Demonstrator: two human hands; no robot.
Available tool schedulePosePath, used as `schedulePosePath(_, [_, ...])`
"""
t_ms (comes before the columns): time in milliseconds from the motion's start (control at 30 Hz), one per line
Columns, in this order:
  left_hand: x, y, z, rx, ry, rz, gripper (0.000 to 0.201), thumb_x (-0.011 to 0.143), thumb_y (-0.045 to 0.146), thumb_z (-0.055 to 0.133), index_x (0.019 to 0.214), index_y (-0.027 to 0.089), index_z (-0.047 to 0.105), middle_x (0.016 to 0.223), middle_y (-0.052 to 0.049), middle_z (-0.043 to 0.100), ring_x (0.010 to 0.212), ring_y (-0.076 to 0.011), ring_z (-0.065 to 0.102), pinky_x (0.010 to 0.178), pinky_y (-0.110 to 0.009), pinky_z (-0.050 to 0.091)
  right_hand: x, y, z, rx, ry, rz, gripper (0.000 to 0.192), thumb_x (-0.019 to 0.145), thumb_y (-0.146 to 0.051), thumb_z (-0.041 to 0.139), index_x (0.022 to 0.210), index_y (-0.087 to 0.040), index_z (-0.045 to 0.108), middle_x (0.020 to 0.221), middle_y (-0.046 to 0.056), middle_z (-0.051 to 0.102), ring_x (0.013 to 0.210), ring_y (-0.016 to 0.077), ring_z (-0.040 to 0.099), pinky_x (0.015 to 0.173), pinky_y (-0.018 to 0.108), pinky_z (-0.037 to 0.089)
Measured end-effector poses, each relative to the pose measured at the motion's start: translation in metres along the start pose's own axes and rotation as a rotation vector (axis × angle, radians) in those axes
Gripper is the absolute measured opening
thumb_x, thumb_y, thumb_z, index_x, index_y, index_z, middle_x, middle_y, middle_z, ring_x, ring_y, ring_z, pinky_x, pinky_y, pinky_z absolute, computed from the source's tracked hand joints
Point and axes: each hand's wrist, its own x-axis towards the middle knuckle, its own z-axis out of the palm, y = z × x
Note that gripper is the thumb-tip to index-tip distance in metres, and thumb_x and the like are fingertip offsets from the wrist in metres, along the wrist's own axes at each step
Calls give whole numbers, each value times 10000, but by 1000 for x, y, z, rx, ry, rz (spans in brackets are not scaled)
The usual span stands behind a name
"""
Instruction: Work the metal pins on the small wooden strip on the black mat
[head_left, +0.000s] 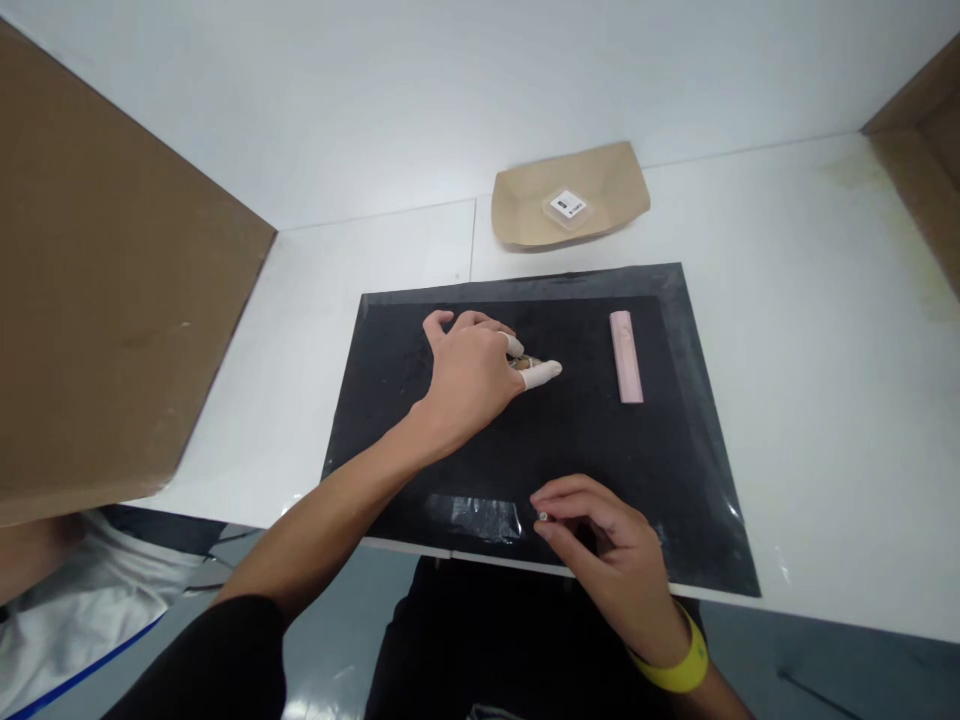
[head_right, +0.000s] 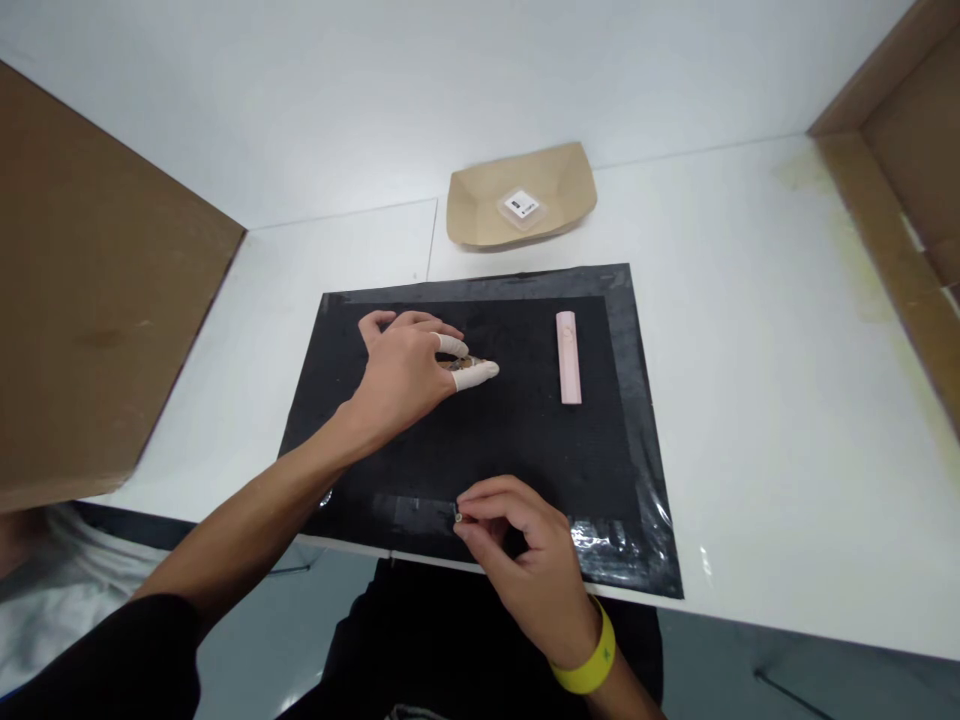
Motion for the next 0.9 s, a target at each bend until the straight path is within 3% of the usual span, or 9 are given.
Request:
schedulePosePath(433, [1, -3, 4, -6, 7, 22, 209, 909, 428, 795, 823, 241, 834, 1098, -63, 834, 1172, -336, 656, 1129, -636, 255, 0, 1, 0, -2, 0, -16, 106, 925, -162, 758, 933, -268, 767, 980, -8, 773, 792, 91, 739, 663, 158, 593])
schedulePosePath(633, [2, -1, 1, -38, 17, 45, 241, 893, 471, 816, 786, 255, 808, 1108, -40, 835, 1180, -323, 649, 1121, -624, 250, 0, 0, 0, -3, 4, -22, 119, 922, -154, 759, 936, -272, 762, 984, -12, 774, 818, 96, 748, 668, 157, 593])
schedulePosePath(900, [-3, 0, -1, -56, 14, 79, 56, 855, 281, 837, 833, 248, 799, 1154, -22, 828, 1203, -311, 654, 1104, -596, 241, 0, 0, 0, -2, 2, -19, 121, 920, -149, 758, 933, -269, 763, 976, -10, 773, 809, 98, 749, 660, 158, 592])
